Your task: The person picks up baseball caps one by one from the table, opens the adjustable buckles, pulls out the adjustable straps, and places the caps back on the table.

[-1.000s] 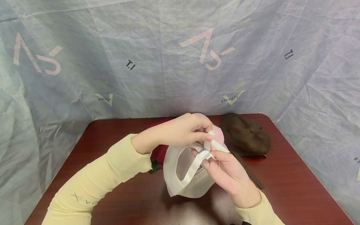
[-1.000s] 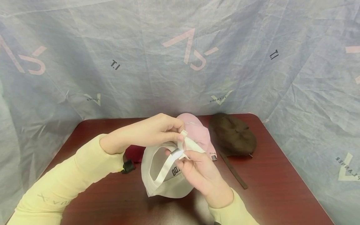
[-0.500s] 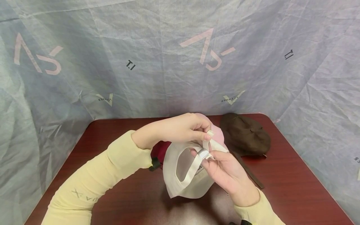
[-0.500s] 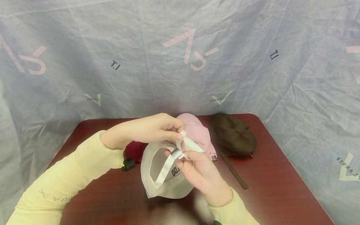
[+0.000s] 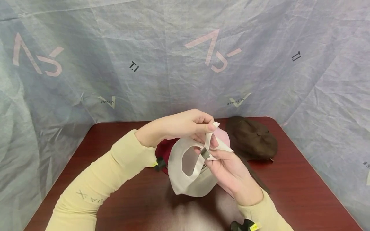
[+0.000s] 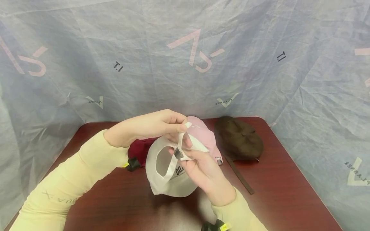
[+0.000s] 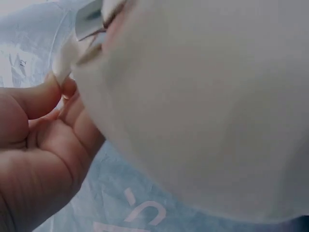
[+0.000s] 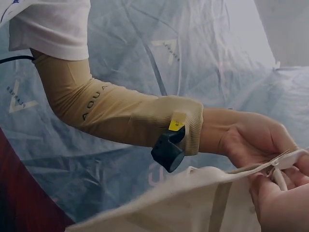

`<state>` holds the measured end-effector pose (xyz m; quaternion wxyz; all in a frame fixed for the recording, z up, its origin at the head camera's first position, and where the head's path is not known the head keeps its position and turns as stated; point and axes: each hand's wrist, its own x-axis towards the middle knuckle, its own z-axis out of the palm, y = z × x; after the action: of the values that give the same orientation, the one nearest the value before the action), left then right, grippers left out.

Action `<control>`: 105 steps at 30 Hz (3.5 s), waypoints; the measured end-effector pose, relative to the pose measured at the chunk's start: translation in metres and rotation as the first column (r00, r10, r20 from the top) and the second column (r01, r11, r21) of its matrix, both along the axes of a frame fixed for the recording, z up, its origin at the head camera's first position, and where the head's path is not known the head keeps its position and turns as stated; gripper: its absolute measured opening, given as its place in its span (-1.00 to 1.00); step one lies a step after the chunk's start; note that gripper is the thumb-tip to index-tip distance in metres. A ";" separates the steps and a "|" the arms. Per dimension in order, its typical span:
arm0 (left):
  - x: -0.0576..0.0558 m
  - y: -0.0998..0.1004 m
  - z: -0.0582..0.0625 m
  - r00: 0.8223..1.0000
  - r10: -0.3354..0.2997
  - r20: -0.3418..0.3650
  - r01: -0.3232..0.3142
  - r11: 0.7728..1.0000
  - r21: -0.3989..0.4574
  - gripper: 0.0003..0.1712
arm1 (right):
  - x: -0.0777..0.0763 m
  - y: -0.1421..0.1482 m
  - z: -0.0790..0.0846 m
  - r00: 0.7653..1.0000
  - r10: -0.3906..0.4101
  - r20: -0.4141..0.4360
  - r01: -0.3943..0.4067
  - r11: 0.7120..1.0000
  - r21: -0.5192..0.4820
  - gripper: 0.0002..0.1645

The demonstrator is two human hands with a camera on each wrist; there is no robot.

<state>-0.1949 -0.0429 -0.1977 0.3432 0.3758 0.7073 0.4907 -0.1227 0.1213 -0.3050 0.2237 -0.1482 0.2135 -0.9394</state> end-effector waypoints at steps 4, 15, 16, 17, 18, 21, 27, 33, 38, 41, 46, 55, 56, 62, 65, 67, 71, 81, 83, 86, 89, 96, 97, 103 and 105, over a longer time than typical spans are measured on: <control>0.002 0.001 -0.003 0.987 0.073 -0.141 -0.079 0.996 -0.036 -0.82 | -0.006 -0.002 0.005 0.997 0.011 0.077 -0.006 0.998 -0.069 -0.48; 0.031 -0.017 -0.015 0.719 0.472 -0.510 -0.360 0.881 0.307 -0.66 | -0.012 0.004 0.015 0.996 0.027 0.085 -0.015 0.991 -0.134 -0.39; 0.035 -0.020 -0.017 0.680 0.501 -0.535 -0.367 0.865 0.343 -0.67 | -0.012 0.004 0.015 0.996 0.028 0.083 -0.016 0.990 -0.137 -0.40; 0.040 -0.022 -0.019 0.628 0.527 -0.572 -0.374 0.849 0.372 -0.69 | -0.012 0.004 0.016 0.996 0.027 0.090 -0.014 0.991 -0.133 -0.42; 0.044 -0.024 -0.022 0.589 0.548 -0.594 -0.375 0.836 0.400 -0.70 | -0.012 0.004 0.016 0.995 0.024 0.101 -0.010 0.991 -0.137 -0.44; 0.057 -0.028 -0.032 0.473 0.594 -0.651 -0.363 0.805 0.470 -0.73 | -0.012 0.004 0.019 0.992 0.010 0.129 0.009 0.990 -0.140 -0.47; 0.070 -0.032 -0.057 0.387 0.664 -0.640 -0.335 0.748 0.573 -0.76 | -0.009 0.005 0.023 0.980 0.000 0.200 0.033 0.986 -0.164 -0.55; 0.073 -0.027 -0.083 0.341 0.686 -0.643 -0.310 0.728 0.612 -0.71 | -0.008 0.006 0.023 0.966 0.030 0.256 0.021 0.981 -0.194 -0.56; 0.071 -0.018 -0.097 0.111 0.682 -0.723 -0.231 0.725 0.649 -0.72 | -0.008 0.004 0.023 0.963 0.011 0.268 0.038 0.983 -0.177 -0.53; 0.069 -0.013 -0.102 -0.008 0.681 -0.732 -0.211 0.714 0.667 -0.67 | -0.007 0.003 0.023 0.961 -0.005 0.277 0.055 0.983 -0.175 -0.50; 0.064 -0.007 -0.108 -0.121 0.698 -0.706 -0.167 0.687 0.708 -0.65 | -0.005 0.001 0.024 0.946 0.021 0.325 0.060 0.969 -0.238 -0.45; 0.058 -0.010 -0.116 -0.162 0.707 -0.688 -0.085 0.684 0.724 -0.81 | 0.000 0.006 0.027 0.955 0.067 0.290 0.038 0.939 -0.343 -0.48; 0.057 -0.011 -0.116 -0.164 0.706 -0.689 -0.079 0.687 0.723 -0.81 | 0.000 0.006 0.028 0.956 0.070 0.285 0.035 0.937 -0.348 -0.49; 0.054 -0.019 -0.117 -0.168 0.704 -0.690 -0.037 0.695 0.718 -0.82 | 0.000 0.010 0.029 0.959 0.068 0.276 0.035 0.935 -0.352 -0.47; 0.053 -0.024 -0.116 -0.171 0.704 -0.690 -0.014 0.698 0.716 -0.82 | 0.000 0.011 0.028 0.961 0.071 0.268 0.032 0.932 -0.362 -0.46; 0.052 -0.027 -0.114 -0.173 0.703 -0.690 0.002 0.700 0.714 -0.83 | 0.000 0.013 0.028 0.963 0.079 0.256 0.024 0.926 -0.377 -0.45; 0.052 -0.034 -0.111 -0.195 0.697 -0.690 0.039 0.708 0.705 -0.87 | 0.000 0.016 0.028 0.961 0.090 0.261 0.020 0.919 -0.393 -0.41; 0.047 -0.052 -0.112 -0.300 0.602 -0.740 0.104 0.791 0.602 -0.85 | 0.002 0.018 0.032 0.942 0.106 0.317 0.012 0.936 -0.351 -0.45; 0.046 -0.056 -0.113 -0.303 0.586 -0.752 0.111 0.805 0.583 -0.83 | 0.003 0.018 0.032 0.939 0.112 0.325 0.011 0.935 -0.353 -0.49; 0.044 -0.062 -0.114 -0.297 0.568 -0.767 0.130 0.820 0.557 -0.83 | 0.004 0.018 0.033 0.931 0.113 0.347 0.012 0.940 -0.340 -0.54; 0.043 -0.066 -0.113 -0.288 0.549 -0.784 0.151 0.835 0.529 -0.83 | 0.004 0.018 0.034 0.921 0.103 0.377 0.028 0.945 -0.327 -0.54; 0.048 -0.066 -0.108 -0.276 0.546 -0.791 0.180 0.838 0.515 -0.82 | 0.003 0.015 0.035 0.934 0.073 0.351 0.040 0.952 -0.304 -0.53; 0.049 -0.065 -0.107 -0.276 0.552 -0.786 0.187 0.834 0.520 -0.82 | 0.003 0.015 0.035 0.939 0.075 0.336 0.033 0.952 -0.303 -0.54; 0.062 -0.057 -0.100 -0.310 0.600 -0.738 0.240 0.800 0.550 -0.87 | 0.002 0.012 0.037 0.959 0.110 0.261 -0.019 0.944 -0.328 -0.56; 0.068 -0.054 -0.100 -0.324 0.619 -0.715 0.267 0.785 0.559 -0.88 | 0.002 0.011 0.038 0.960 0.115 0.255 -0.026 0.945 -0.327 -0.57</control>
<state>-0.1268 -0.0971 -0.2973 -0.5766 0.5554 0.5621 0.2079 -0.1206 0.1321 -0.2668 0.2574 -0.0604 0.0201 -0.9642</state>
